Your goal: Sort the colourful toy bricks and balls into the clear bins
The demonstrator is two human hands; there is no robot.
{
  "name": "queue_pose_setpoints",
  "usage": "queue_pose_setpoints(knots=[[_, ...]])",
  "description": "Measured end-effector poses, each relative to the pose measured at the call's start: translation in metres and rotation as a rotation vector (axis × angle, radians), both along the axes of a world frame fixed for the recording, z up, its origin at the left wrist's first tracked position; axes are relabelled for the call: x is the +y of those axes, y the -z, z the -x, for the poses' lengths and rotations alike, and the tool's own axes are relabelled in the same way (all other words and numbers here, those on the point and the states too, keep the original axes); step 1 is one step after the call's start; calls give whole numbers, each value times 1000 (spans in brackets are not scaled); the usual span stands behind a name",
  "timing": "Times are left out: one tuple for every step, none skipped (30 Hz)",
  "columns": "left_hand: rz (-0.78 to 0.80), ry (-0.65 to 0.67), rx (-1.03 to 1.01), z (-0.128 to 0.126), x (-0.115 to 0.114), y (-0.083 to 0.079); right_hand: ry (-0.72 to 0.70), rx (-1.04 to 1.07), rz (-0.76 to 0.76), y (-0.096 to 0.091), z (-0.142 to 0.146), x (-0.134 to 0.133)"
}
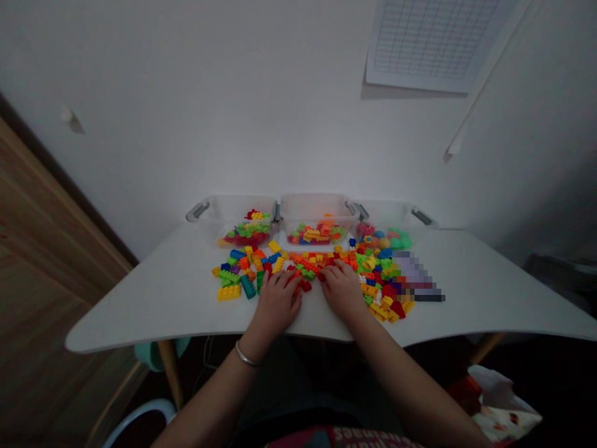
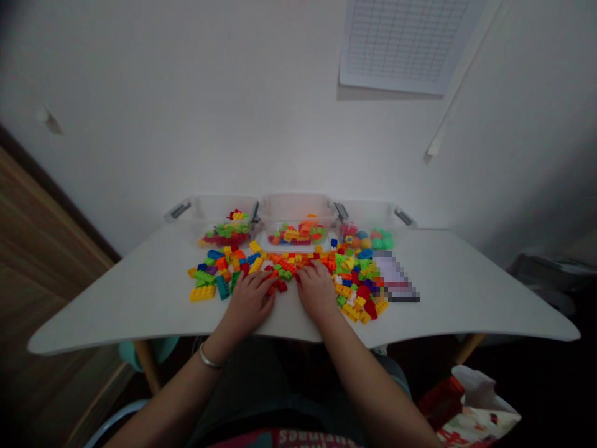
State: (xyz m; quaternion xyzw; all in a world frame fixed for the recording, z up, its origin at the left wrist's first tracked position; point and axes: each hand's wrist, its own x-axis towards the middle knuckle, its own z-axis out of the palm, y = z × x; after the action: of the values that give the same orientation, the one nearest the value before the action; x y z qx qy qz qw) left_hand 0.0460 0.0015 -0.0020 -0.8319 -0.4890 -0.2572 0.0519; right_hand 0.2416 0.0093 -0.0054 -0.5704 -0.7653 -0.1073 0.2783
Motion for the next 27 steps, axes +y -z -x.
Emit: queue_pose_setpoints(knots=[[-2, 2, 2, 0, 0, 0, -5, -6, 2, 0, 0, 0], [-4, 6, 3, 0, 0, 0, -8, -10, 6, 0, 0, 0], [-7, 9, 3, 0, 0, 0, -9, -15, 13, -1, 1, 0], [-10, 11, 2, 0, 0, 0, -10, -19, 22, -1, 1, -1], [-11, 12, 3, 0, 0, 0, -12, -24, 33, -2, 1, -1], [-9, 11, 4, 0, 0, 0, -12, -29, 44, -2, 2, 0], [-6, 9, 7, 0, 0, -1, -11, -36, 55, -3, 2, 0], [-1, 5, 10, 0, 0, -2, -6, -43, 66, -4, 3, 1], [4, 3, 13, 0, -1, -3, 2, -50, 75, -4, 3, 2], [8, 1, 16, -1, -1, -3, 12, -57, 81, -5, 4, 2], [10, 0, 17, -1, -1, -4, 21, -64, 81, -6, 4, 3], [10, 0, 18, -1, -1, -4, 26, -68, 76, -6, 5, 4], [10, 2, 18, -1, -1, -5, 26, -68, 65, -6, 5, 4], [9, 4, 18, -1, -2, -5, 22, -63, 50, -6, 5, 4], [7, 5, 16, 0, -2, -5, 14, -48, 34, -5, 5, 4], [6, 5, 14, 0, -1, -5, 3, -21, 21, -3, 5, 4], [4, 5, 11, 0, -1, -4, -8, 23, 13, -1, 5, 5], [3, 5, 8, 0, -1, -4, -16, 90, 7, 1, 4, 5], [0, 6, 5, 0, -1, -3, -21, 176, 1, 1, 3, 6], [-3, 6, 1, 0, -1, -3, -21, 278, -8, 1, 1, 8], [-6, 7, -2, 0, -1, -2, -16, 383, -24, -1, -2, 11], [-8, 8, -5, 0, -1, -2, -9, 479, -47, -5, -6, 15], [-10, 8, -9, 0, -1, -1, -2, 560, -78, -12, -11, 20], [-11, 7, -12, 0, 0, -1, 3, 617, -117, -22, -16, 26], [-12, 7, -15, -1, 0, -1, -5, 651, -152, -33, -21, 33], [-13, 7, -18, -1, 0, -1, -23, 675, -187, -45, -27, 42], [-15, 7, -20, -1, 0, 0, -49, 689, -210, -58, -32, 51]])
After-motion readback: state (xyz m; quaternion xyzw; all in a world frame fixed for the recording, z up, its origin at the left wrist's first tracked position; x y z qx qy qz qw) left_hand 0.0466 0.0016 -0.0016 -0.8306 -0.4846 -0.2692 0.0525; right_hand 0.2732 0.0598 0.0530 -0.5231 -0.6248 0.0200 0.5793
